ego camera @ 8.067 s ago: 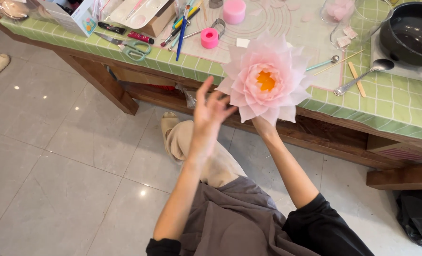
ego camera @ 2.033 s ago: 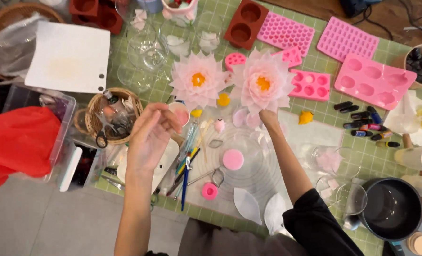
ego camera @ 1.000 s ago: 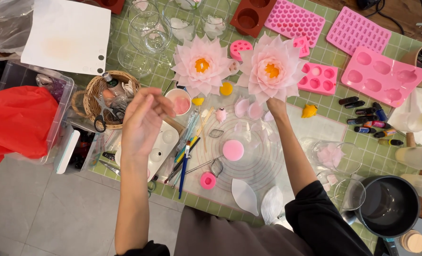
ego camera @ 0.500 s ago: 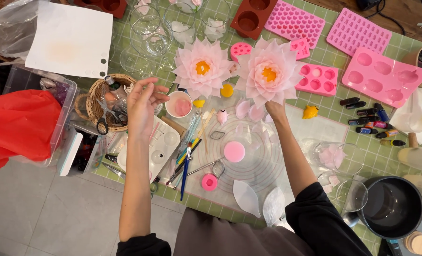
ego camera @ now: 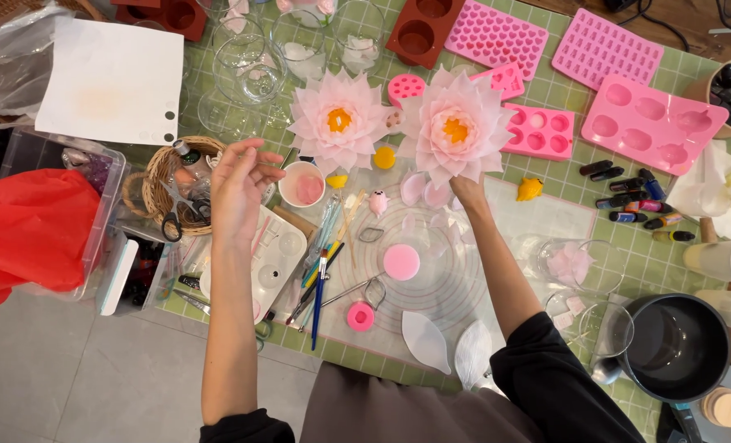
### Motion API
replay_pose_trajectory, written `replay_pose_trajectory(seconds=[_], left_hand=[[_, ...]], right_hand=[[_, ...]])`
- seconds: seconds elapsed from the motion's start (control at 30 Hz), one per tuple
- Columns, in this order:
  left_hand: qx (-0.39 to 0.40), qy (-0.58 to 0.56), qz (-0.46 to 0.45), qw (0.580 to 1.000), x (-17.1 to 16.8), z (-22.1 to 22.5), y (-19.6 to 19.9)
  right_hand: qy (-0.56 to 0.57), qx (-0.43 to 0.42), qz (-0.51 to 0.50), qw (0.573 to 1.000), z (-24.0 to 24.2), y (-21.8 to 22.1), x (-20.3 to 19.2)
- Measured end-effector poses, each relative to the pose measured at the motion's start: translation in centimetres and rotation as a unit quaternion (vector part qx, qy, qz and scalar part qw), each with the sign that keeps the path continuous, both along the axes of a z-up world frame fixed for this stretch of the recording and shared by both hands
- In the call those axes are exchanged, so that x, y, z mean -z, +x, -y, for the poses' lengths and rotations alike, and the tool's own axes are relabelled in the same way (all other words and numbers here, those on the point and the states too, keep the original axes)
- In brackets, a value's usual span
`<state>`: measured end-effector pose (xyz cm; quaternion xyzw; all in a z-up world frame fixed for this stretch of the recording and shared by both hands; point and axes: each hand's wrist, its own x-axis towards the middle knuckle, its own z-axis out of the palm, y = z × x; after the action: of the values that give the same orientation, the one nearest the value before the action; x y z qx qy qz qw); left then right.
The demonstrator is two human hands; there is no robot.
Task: Assembling a decorative wax lotus flower by attaching wax petals to a core and using a wooden stick for support.
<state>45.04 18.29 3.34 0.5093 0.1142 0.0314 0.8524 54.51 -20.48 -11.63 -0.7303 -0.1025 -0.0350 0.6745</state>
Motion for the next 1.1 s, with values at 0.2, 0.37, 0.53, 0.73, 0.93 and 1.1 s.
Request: replay_pose_trajectory(seconds=[0.2,0.37,0.53,0.73,0.93,1.1], left_hand=[[0.008,-0.013,0.010,1.000,-1.4,0.7,0.4],[0.017,-0.007,0.010,1.000,-2.9,1.9,0.7],[0.024,-0.003,0.018,1.000,-4.0,2.9,1.4],[0.080,0.159,0.064,0.982,-7.0,6.5,6.3],[0.273,0.311,0.141,0.899,-5.9,15.0,17.3],[0.420,0.272,0.027,0.865,-7.6,18.9,17.7]], right_hand=[[-0.017,-0.001,0.035,0.999,-0.1,-0.2,0.1],[-0.006,0.013,0.013,1.000,0.2,-0.4,0.9],[0.019,0.012,0.009,1.000,0.5,-0.1,1.6],[0.026,0.001,0.016,1.000,0.7,-0.3,-0.8],[0.016,-0.088,0.000,0.996,4.3,-1.1,-0.7],[0.028,-0.139,-0.037,0.989,7.8,-3.5,-1.2]])
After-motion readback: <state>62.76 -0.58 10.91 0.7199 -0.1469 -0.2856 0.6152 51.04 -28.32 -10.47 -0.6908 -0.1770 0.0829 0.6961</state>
